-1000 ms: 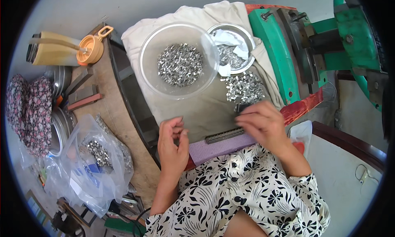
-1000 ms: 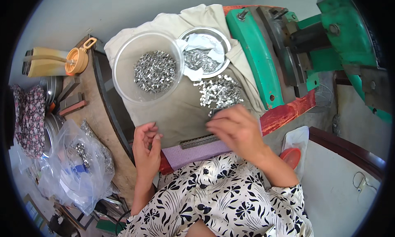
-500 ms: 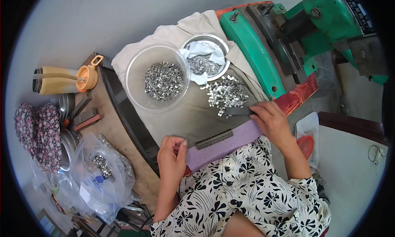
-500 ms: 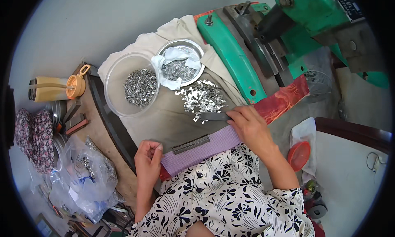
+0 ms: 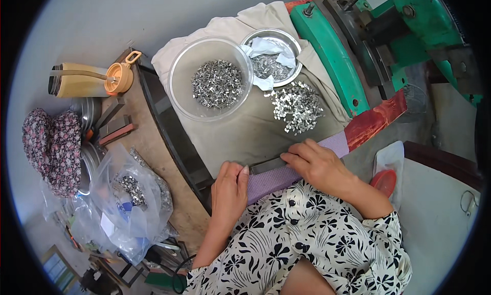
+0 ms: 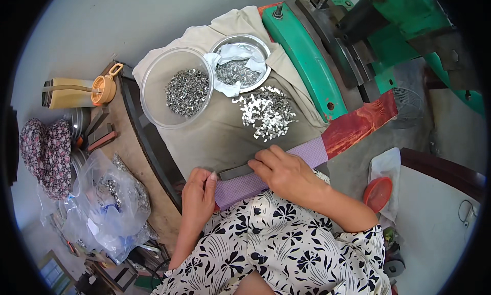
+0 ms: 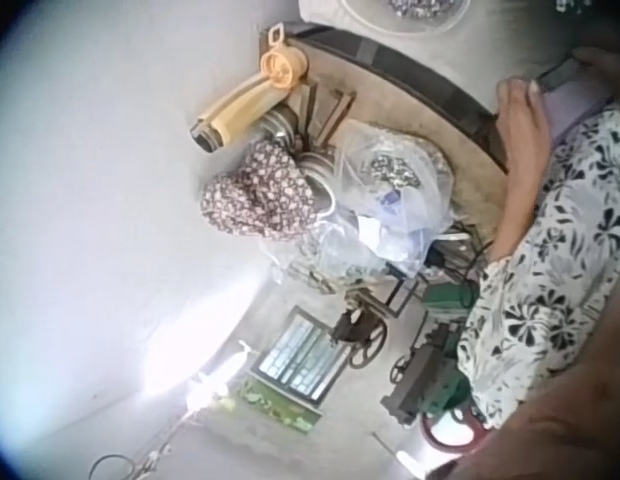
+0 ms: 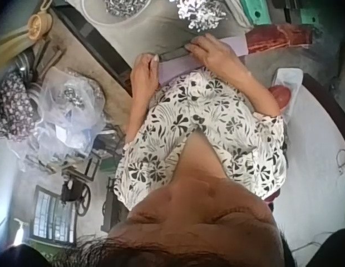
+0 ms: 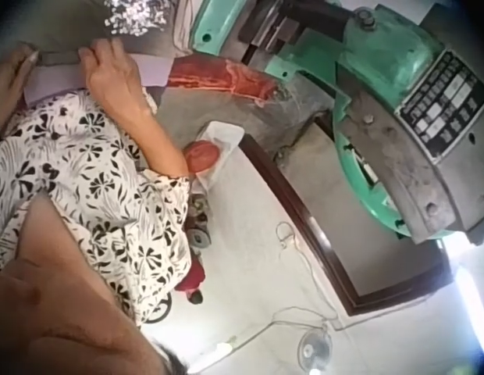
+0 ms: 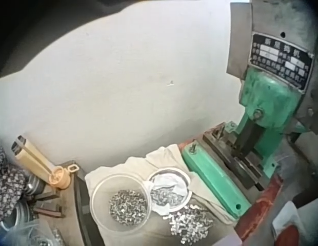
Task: Manually attaching small metal clips to a flexible strip and using a press machine.
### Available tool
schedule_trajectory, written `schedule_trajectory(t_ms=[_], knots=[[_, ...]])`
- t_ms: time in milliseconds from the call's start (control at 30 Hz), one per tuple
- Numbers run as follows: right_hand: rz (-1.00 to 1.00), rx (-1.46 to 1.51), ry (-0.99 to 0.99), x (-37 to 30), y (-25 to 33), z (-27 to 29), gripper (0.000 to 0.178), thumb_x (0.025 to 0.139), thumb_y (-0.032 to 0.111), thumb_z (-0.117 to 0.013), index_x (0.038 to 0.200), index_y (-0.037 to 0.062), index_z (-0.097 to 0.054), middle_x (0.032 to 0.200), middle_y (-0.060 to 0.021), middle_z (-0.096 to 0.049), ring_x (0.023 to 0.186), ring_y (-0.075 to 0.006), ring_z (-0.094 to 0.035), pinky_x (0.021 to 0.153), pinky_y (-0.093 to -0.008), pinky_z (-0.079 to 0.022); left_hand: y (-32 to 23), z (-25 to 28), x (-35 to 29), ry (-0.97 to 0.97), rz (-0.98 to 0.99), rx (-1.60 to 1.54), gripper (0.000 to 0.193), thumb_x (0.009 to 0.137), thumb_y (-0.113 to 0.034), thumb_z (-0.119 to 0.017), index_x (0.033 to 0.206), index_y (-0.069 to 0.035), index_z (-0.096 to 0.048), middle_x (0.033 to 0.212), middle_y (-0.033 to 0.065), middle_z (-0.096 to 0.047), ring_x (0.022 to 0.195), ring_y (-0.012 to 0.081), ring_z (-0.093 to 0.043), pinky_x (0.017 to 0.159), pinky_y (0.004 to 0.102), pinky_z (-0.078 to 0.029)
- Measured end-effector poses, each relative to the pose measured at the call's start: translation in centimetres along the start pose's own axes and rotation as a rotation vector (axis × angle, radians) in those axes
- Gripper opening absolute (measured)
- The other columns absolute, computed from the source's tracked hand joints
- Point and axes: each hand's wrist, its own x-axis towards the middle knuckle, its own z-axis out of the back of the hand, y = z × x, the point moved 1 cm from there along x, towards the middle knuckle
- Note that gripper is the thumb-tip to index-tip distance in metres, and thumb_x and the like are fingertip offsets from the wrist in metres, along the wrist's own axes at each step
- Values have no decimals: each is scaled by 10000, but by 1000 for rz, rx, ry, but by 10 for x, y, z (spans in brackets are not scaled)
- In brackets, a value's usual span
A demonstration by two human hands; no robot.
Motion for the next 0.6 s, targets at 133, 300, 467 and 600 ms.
schedule_trajectory(t_ms=[133,300,467,600], knots=[[11,-15,40,-1,-1,-3,306,781,75,-695,1079,4,-684,1023,-88,-620,880,-236,-599,715,-326,-546,-6,-4,0,32,7,29,188,990,-183,-570,899,-19,-557,897,169,-539,783,427,-589,677,487,-465],[-9,-13,53,-6,0,-3,303,789,73,-680,1084,6,-686,1025,-83,-621,878,-235,-594,716,-332,-544,-8,-7,-2,69,19,57,167,966,-184,-602,906,-30,-576,919,162,-544,780,426,-600,671,498,-476],[-155,87,-87,-13,-4,-4,352,782,116,-747,1111,10,-685,976,-82,-616,896,-255,-612,738,-351,-541,-9,-9,-4,78,30,80,161,951,-182,-617,910,-30,-585,914,156,-550,783,423,-609,671,497,-481],[-332,70,-152,-21,-7,-13,329,759,146,-808,1064,42,-739,928,-63,-632,838,-242,-622,714,-347,-527,-6,-9,-2,87,18,90,169,937,-173,-641,896,-22,-577,912,146,-556,772,406,-616,662,488,-484]])
